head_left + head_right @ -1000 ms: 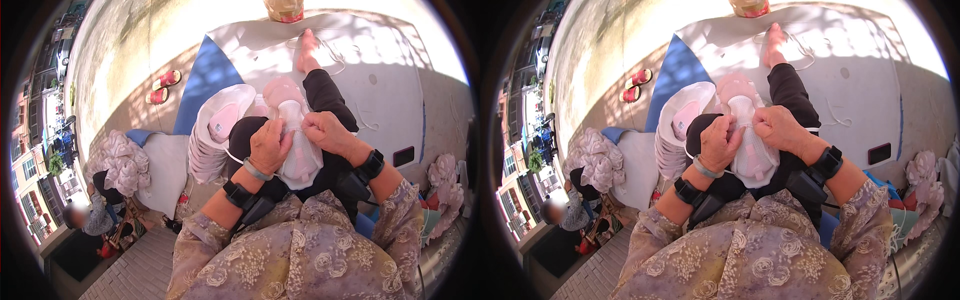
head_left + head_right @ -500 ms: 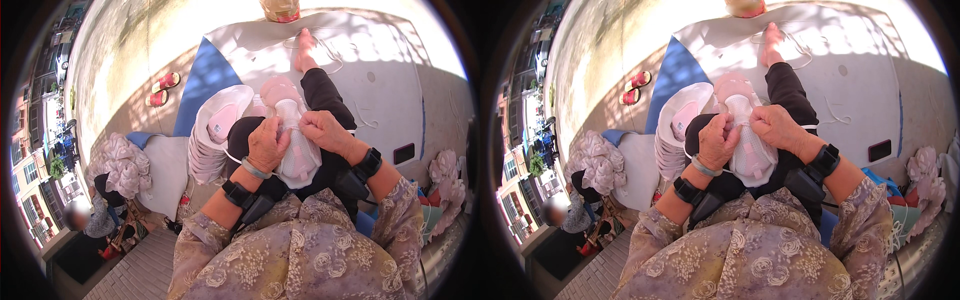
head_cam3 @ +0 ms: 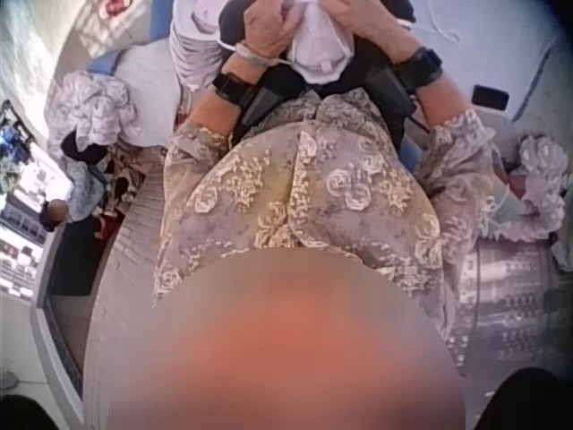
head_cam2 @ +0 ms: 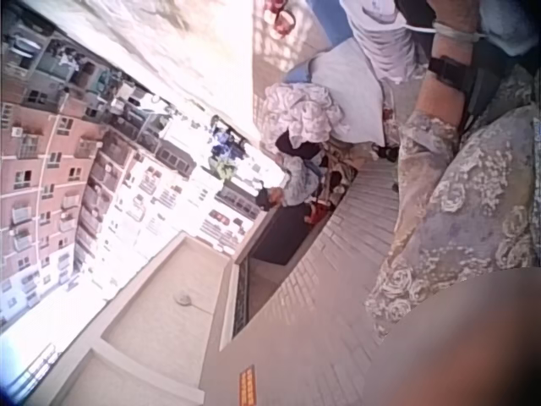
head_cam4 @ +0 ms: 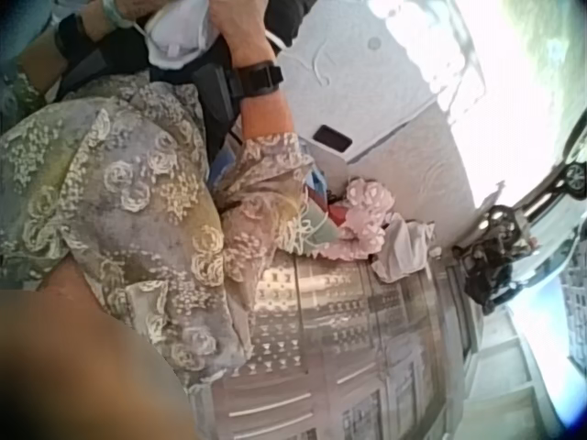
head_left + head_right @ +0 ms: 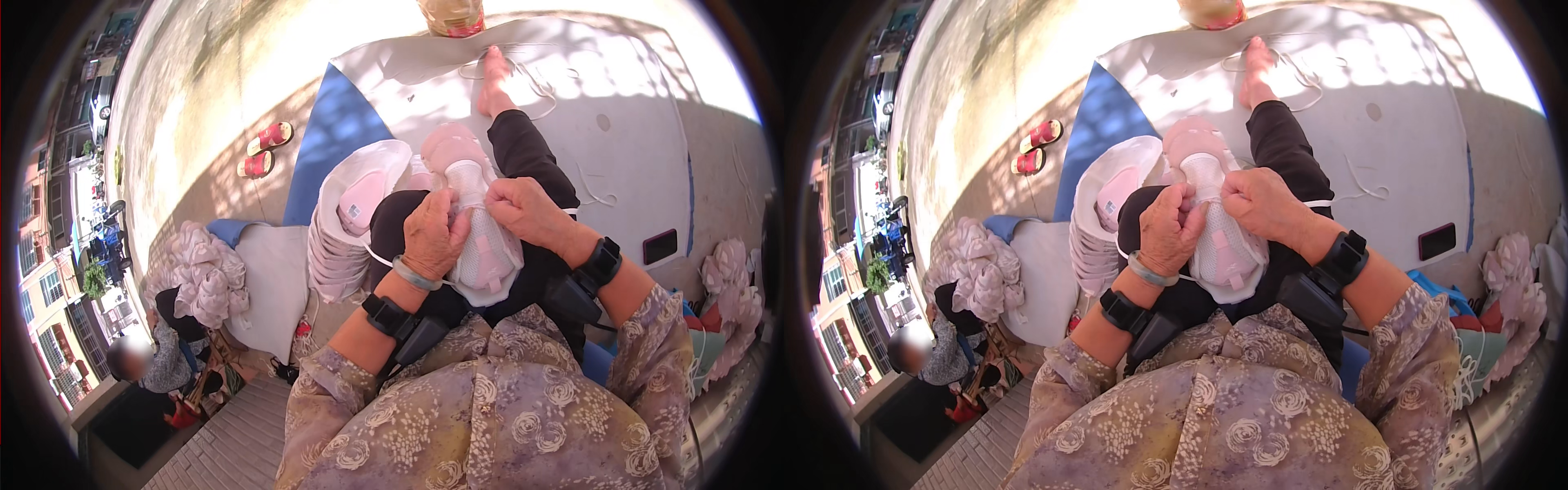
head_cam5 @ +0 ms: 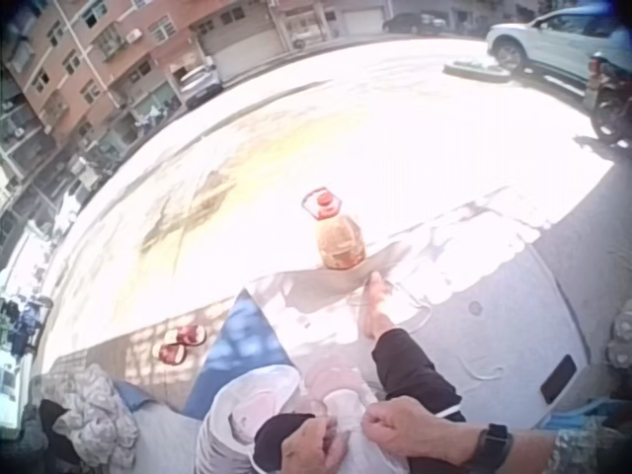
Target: Threading and tying shoelaces on a pair of white and pink sneakers.
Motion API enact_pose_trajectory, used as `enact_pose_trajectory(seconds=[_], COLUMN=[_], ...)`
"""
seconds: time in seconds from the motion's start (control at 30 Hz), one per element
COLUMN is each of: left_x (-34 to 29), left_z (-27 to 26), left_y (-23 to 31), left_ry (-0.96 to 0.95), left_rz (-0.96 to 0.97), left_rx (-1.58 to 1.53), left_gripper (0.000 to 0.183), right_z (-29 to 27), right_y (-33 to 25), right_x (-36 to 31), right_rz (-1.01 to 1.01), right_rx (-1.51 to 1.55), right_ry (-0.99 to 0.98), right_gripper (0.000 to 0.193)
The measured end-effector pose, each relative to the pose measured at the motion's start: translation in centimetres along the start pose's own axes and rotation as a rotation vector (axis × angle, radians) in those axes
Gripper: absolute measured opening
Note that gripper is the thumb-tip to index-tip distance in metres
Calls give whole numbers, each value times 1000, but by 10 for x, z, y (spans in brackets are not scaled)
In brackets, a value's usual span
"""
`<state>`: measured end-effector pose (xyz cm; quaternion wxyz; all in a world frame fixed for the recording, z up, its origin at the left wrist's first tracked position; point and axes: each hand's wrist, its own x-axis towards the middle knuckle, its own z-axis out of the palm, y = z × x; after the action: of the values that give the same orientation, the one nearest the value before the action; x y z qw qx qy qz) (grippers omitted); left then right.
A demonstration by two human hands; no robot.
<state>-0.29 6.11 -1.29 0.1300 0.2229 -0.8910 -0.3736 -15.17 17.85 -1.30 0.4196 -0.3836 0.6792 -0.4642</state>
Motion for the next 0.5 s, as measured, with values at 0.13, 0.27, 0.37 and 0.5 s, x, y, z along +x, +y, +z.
enact_pose_trajectory(seconds=[0.13, 0.27, 0.37, 0.5], left_x=[0, 0, -1, 1], left_z=[-1, 0, -1, -2], left_y=[0, 0, 1, 3], left_ry=[-8, -5, 0, 1], left_rz=[-1, -19, -16, 5], left_rx=[5, -35, -44, -37], left_gripper=[26, 25, 25, 25], right_z=[-1, -1, -3, -7], right_y=[-2, -4, -6, -7], right_x=[1, 3, 6, 10], right_rz=[6, 179, 393, 526], right_rx=[8, 157, 388, 535], right_ry=[-18, -54, -119, -164], right_gripper=[14, 16, 16, 15])
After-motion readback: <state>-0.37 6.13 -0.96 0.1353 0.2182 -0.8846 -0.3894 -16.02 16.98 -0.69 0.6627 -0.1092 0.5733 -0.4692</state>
